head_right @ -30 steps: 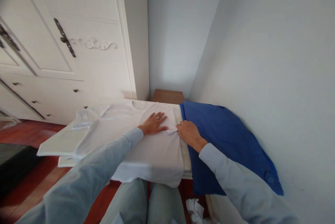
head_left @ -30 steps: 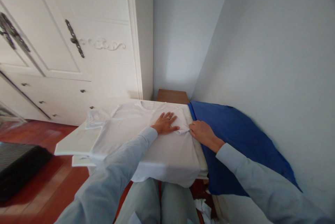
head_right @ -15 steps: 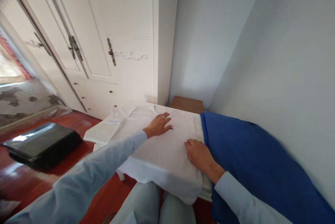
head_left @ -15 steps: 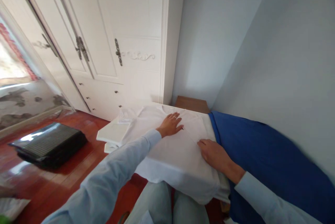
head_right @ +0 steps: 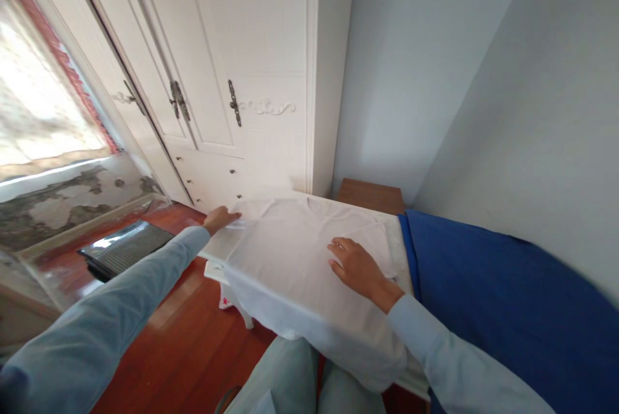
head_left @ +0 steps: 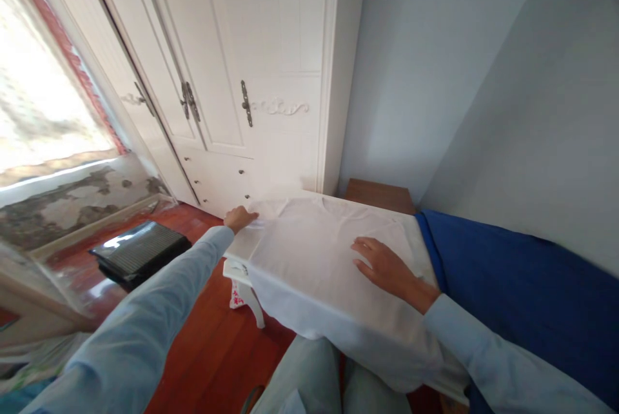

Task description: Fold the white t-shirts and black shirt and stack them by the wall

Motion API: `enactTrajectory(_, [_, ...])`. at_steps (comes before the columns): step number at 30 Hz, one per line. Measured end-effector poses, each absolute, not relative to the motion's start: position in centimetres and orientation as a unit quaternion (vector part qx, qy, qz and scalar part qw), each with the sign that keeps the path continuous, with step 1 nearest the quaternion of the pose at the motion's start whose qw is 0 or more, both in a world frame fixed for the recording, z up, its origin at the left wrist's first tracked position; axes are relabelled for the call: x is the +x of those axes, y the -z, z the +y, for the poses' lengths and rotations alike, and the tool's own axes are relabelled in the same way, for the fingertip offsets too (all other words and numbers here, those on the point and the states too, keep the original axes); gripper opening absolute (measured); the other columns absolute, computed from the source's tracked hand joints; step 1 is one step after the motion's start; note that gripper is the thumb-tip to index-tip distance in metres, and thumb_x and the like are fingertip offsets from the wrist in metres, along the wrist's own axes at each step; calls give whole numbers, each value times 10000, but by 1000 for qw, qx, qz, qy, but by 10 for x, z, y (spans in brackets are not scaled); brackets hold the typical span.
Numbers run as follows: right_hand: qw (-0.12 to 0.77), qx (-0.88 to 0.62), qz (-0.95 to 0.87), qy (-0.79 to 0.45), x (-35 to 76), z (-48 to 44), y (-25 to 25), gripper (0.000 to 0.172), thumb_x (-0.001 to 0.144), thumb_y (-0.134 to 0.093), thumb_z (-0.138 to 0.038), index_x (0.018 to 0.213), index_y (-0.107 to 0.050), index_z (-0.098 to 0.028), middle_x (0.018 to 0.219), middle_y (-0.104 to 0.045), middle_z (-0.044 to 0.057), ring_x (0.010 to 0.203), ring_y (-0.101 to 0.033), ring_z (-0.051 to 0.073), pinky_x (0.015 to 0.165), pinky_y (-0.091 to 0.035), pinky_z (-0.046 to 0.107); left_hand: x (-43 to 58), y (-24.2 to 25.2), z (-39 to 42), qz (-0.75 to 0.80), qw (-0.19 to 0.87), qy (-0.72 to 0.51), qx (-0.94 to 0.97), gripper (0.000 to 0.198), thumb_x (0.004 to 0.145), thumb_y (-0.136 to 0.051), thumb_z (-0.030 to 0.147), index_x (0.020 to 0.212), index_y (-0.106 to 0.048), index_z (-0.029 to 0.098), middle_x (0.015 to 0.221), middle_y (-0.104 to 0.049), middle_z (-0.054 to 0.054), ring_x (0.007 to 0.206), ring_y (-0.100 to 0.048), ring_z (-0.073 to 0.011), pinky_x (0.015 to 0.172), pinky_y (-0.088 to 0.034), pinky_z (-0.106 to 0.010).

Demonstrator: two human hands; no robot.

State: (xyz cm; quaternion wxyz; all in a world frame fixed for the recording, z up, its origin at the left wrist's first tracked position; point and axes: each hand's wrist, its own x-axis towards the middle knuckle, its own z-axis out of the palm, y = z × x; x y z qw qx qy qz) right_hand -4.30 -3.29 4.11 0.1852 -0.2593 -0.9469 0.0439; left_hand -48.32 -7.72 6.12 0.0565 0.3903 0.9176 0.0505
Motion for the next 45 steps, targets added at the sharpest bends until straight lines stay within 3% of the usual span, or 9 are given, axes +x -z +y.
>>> enactTrajectory(3, [175, -261, -947, -61, -71, -20, -42, 378, 926, -540, -264, 1268, -625, -128, 1354, -585, 192, 1273, -534, 298, 1091, -427, 497, -476, -54, -66, 919, 48, -67, 385, 600, 802, -538, 613, 1134, -683, 135, 1275, -640, -230, 1237, -541, -425, 916, -461, -489])
enactTrajectory(6, [163, -275, -945, -69, -100, -12, -42, 400, 935, -542, -283, 1290, -612, -113, 1391, -556, 194, 1302, -512, 293, 1118, -402, 470, -466, -50, -57, 915, 37, -89, 392, 533, 816, -547, 548, 1162, -680, 166, 1288, -637, -213, 1226, -545, -418, 939, -440, -530])
enactTrajectory(11, [123, -283, -945, -106, -120, -12, -37, 416, 923, -554, -249, 1311, -596, -107, 1414, -538, 182, 1316, -504, 276, 1126, -397, 425, -449, -48, -51, 900, 1, -126, 418, 377, 884, -473, 354, 1154, -678, 188, 1271, -644, -186, 1195, -579, -355, 915, -463, -456])
enactTrajectory(16, [117, -261, -952, -112, -113, -21, -26, 342, 934, -503, -200, 1240, -631, -116, 1364, -575, 176, 1296, -516, 255, 1135, -383, 436, -420, -59, -43, 867, -34, -160, 470, 418, 952, -341, 245, 1272, -590, 146, 1227, -660, -185, 1120, -626, -307, 890, -483, -391])
enactTrajectory(21, [150, -248, -952, -95, -111, -23, -12, 342, 942, -461, -182, 1239, -628, -148, 1353, -578, 157, 1296, -514, 245, 1142, -385, 422, -386, -71, -48, 726, -21, -121, 677, 432, 862, -536, 180, 1269, -608, 306, 1452, -528, -9, 1229, -564, -204, 1065, -391, -280])
enactTrajectory(25, [138, -239, -954, -119, -109, -20, -13, 361, 936, -466, -198, 1259, -620, -146, 1389, -556, 155, 1322, -495, 247, 1157, -363, 423, -377, -67, -73, 603, -55, -53, 794, 661, 872, -595, 340, 1495, -389, 254, 1590, -332, -94, 1336, -470, -293, 1121, -342, -400])
enactTrajectory(29, [119, -253, -945, -172, -111, -15, -26, 392, 889, -524, -195, 1257, -618, -101, 1378, -563, 179, 1297, -514, 258, 1156, -356, 432, -387, -59, -103, 654, -50, -44, 754, 574, 900, -551, 522, 1373, -526, 199, 1457, -492, -143, 1260, -530, -300, 1065, -401, -405])
enactTrajectory(35, [207, -279, -919, -187, -152, 8, -42, 407, 870, -525, -192, 1249, -618, -76, 1304, -617, 184, 1250, -554, 249, 1135, -375, 383, -406, -52, -126, 701, -64, -59, 707, 264, 939, -489, 311, 1098, -671, 205, 1171, -651, -117, 1077, -621, -263, 958, -467, -380])
enactTrajectory(45, [197, -360, -888, -205, -269, 94, -46, 536, 843, -409, 15, 1329, -578, -133, 1275, -665, 135, 1157, -642, 208, 988, -487, 316, -401, -35, -119, 769, 3, -250, 589, 237, 903, -576, 283, 1078, -713, 197, 1046, -682, -74, 947, -655, -211, 853, -491, -297])
